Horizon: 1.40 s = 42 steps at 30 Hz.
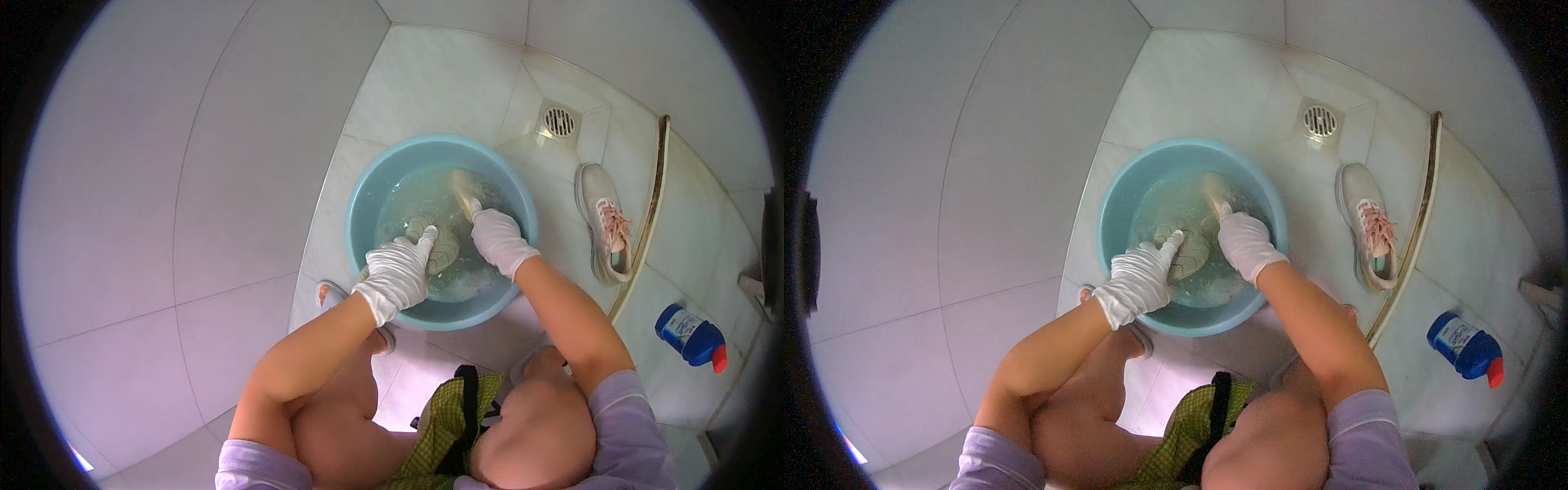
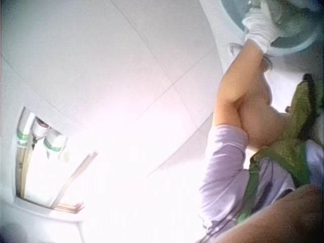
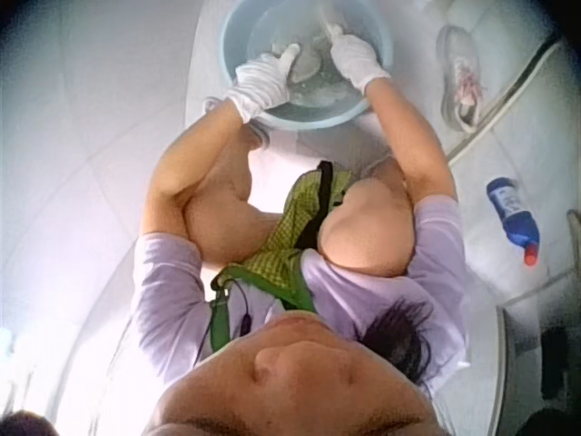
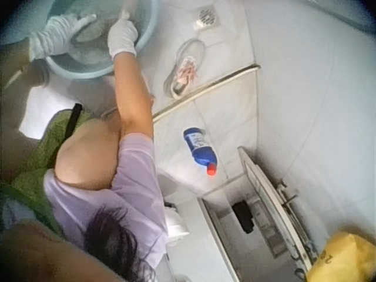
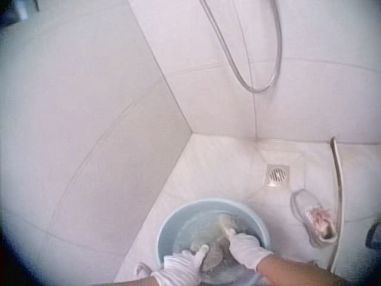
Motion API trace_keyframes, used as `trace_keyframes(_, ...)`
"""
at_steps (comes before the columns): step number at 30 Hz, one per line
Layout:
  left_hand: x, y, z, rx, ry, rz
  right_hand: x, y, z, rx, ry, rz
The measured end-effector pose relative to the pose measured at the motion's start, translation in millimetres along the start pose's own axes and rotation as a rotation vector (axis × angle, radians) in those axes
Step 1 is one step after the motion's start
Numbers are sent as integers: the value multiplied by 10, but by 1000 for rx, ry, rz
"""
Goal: The person washes a pair of shoes in a basin of soapy water by scrubbing the exterior and soles with a brush.
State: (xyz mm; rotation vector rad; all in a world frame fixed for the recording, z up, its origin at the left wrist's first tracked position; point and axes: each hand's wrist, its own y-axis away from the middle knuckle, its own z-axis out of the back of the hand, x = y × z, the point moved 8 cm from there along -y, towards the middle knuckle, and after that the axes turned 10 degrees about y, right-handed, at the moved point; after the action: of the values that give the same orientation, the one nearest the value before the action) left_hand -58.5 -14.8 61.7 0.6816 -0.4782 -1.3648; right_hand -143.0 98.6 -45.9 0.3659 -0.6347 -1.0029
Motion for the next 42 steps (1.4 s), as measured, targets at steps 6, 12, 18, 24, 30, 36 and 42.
trace_keyframes(6,257,383,312,-330,-23,-43,802,1113,671,-129,-52,389)
trace_keyframes(12,210,519,415,-472,-112,-160,554,768,796,-124,-172,272)
trace_keyframes(18,-1,549,560,-480,-146,-281,215,464,820,-112,-312,155)
trace_keyframes(24,228,507,420,-499,-155,-226,339,620,806,-14,-319,151)
trace_keyframes(30,449,397,407,-478,11,-130,755,1165,728,-34,-90,405)
trace_keyframes(36,252,318,288,-421,39,-202,511,708,458,-87,-128,238)
trace_keyframes(42,221,100,172,-228,-12,-67,373,299,239,23,-30,177)
